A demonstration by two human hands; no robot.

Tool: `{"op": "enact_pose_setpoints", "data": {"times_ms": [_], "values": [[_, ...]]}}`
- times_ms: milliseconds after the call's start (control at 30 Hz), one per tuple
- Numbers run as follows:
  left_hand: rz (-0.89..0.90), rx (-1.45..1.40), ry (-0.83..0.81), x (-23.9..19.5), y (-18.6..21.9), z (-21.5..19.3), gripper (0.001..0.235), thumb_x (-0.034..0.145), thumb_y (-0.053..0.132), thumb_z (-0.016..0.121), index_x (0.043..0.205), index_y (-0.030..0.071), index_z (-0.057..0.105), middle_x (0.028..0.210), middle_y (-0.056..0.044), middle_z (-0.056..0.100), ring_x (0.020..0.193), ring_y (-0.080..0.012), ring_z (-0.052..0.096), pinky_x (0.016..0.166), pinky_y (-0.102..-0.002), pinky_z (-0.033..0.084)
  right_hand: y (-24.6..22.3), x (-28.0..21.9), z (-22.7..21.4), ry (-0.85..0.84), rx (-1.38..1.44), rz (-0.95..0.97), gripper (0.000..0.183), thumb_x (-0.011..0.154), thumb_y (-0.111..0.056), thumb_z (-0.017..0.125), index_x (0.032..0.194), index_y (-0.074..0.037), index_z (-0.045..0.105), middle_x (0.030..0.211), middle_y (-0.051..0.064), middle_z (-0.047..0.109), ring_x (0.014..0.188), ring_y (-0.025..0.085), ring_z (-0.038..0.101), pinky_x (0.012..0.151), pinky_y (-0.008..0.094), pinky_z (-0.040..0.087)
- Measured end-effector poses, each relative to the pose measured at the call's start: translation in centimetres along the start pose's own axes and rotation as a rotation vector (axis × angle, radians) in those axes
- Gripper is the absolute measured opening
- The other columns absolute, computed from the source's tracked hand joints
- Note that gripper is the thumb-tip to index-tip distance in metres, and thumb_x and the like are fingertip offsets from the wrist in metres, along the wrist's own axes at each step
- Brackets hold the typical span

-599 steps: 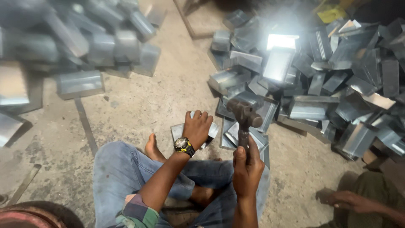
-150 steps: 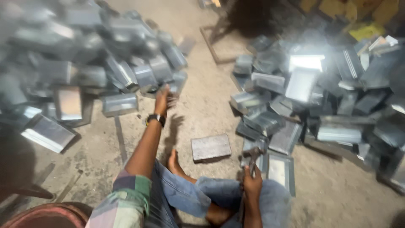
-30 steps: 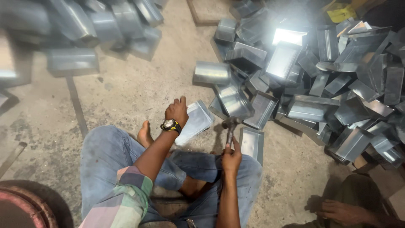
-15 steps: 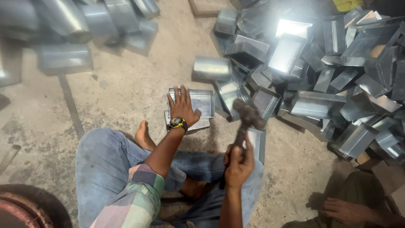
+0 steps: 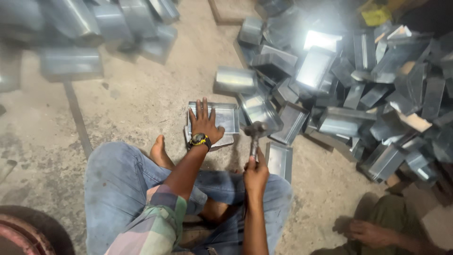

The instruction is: The person sits on the floor and uses a hammer to fold and shape metal sheets into rectangular containers, striking the metal edges against a heavy metal block.

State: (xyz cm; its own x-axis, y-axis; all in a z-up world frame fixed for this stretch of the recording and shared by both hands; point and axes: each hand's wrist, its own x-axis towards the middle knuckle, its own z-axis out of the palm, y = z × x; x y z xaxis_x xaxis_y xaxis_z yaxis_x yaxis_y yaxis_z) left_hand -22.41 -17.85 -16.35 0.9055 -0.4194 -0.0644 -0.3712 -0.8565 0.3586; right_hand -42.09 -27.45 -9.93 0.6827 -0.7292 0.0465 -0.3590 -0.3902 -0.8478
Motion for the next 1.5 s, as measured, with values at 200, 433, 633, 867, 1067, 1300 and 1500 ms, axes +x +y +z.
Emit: {"op": "enact_pose_setpoints", "data": {"times_ms": [200, 433, 633, 867, 1067, 1300, 1500], "values": [[-0.018, -0.044, -0.067, -4.6, 0.3, -0.3, 0.083, 0.078, 0.053, 0.058, 0.148, 0.008, 0.050, 0.168, -0.023, -0.010, 0.155, -0.0433, -0.011, 0.119, -0.068, -0.002, -3.5, -1.8, -4.2, 0.019, 0.582, -0.144, 0.053, 0.102, -0.013, 0.057, 0.153, -0.007, 0.046, 0.072, 0.001, 0.059, 0.051, 0.005, 0.049, 0.043, 0.021, 0.038], [-0.073, -0.050, 0.013, -8.5, 0.8, 1.2, 0.079, 0.080, 0.044, 0.051, 0.150, 0.007, 0.050, 0.171, -0.024, -0.002, 0.158, -0.0432, -0.007, 0.120, -0.070, -0.002, -0.7, -0.3, -0.1, 0.075, 0.334, -0.232, 0.055, 0.104, -0.015, 0.056, 0.157, -0.008, 0.044, 0.078, 0.003, 0.062, 0.060, 0.005, 0.054, 0.049, 0.023, 0.045], [-0.104, 0.031, -0.006, -5.9, 0.5, 2.3, 0.073, 0.075, 0.039, 0.061, 0.134, -0.002, 0.056, 0.161, -0.029, 0.016, 0.149, -0.0474, 0.005, 0.107, -0.076, 0.004, 4.0, 2.6, 0.5, -0.121, 0.294, 0.128, 0.051, 0.100, -0.018, 0.058, 0.150, -0.012, 0.052, 0.064, 0.004, 0.056, 0.048, 0.009, 0.047, 0.041, 0.027, 0.037], [0.149, -0.001, 0.061, 1.6, -4.0, 2.9, 0.019, 0.093, 0.016, 0.061, 0.110, 0.012, 0.068, 0.109, -0.013, 0.068, 0.106, -0.0331, 0.063, 0.091, -0.052, 0.045, 4.8, 1.4, -2.1, -0.038, 0.415, 0.151, 0.051, 0.102, -0.017, 0.055, 0.152, -0.011, 0.049, 0.063, 0.001, 0.055, 0.045, 0.007, 0.044, 0.040, 0.026, 0.035], [0.361, 0.105, 0.355, -1.5, -2.5, -2.2, 0.024, 0.080, 0.010, 0.066, 0.103, 0.013, 0.068, 0.100, -0.009, 0.066, 0.099, -0.0295, 0.062, 0.085, -0.046, 0.045, 1.8, 0.9, -3.2, -0.070, 0.506, 0.018, 0.053, 0.102, -0.018, 0.056, 0.153, -0.008, 0.046, 0.063, 0.001, 0.055, 0.046, 0.006, 0.044, 0.040, 0.024, 0.035], [0.346, 0.070, 0.244, -4.3, -0.7, -6.7, 0.033, 0.066, 0.021, 0.075, 0.095, 0.009, 0.064, 0.094, -0.011, 0.065, 0.095, -0.0320, 0.061, 0.082, -0.049, 0.044, -3.3, -1.8, -5.6, -0.036, 0.758, -0.347, 0.054, 0.108, -0.026, 0.057, 0.155, -0.003, 0.041, 0.070, 0.000, 0.052, 0.053, 0.007, 0.043, 0.045, 0.023, 0.034], [0.335, 0.083, 0.271, -4.4, -0.8, -5.8, 0.030, 0.068, 0.018, 0.073, 0.096, 0.010, 0.064, 0.093, -0.010, 0.065, 0.094, -0.0316, 0.061, 0.083, -0.048, 0.044, -0.8, -1.2, -1.5, -0.163, 0.676, -0.259, 0.054, 0.109, -0.028, 0.052, 0.156, -0.007, 0.038, 0.071, 0.000, 0.054, 0.052, 0.006, 0.046, 0.044, 0.024, 0.037]]}}
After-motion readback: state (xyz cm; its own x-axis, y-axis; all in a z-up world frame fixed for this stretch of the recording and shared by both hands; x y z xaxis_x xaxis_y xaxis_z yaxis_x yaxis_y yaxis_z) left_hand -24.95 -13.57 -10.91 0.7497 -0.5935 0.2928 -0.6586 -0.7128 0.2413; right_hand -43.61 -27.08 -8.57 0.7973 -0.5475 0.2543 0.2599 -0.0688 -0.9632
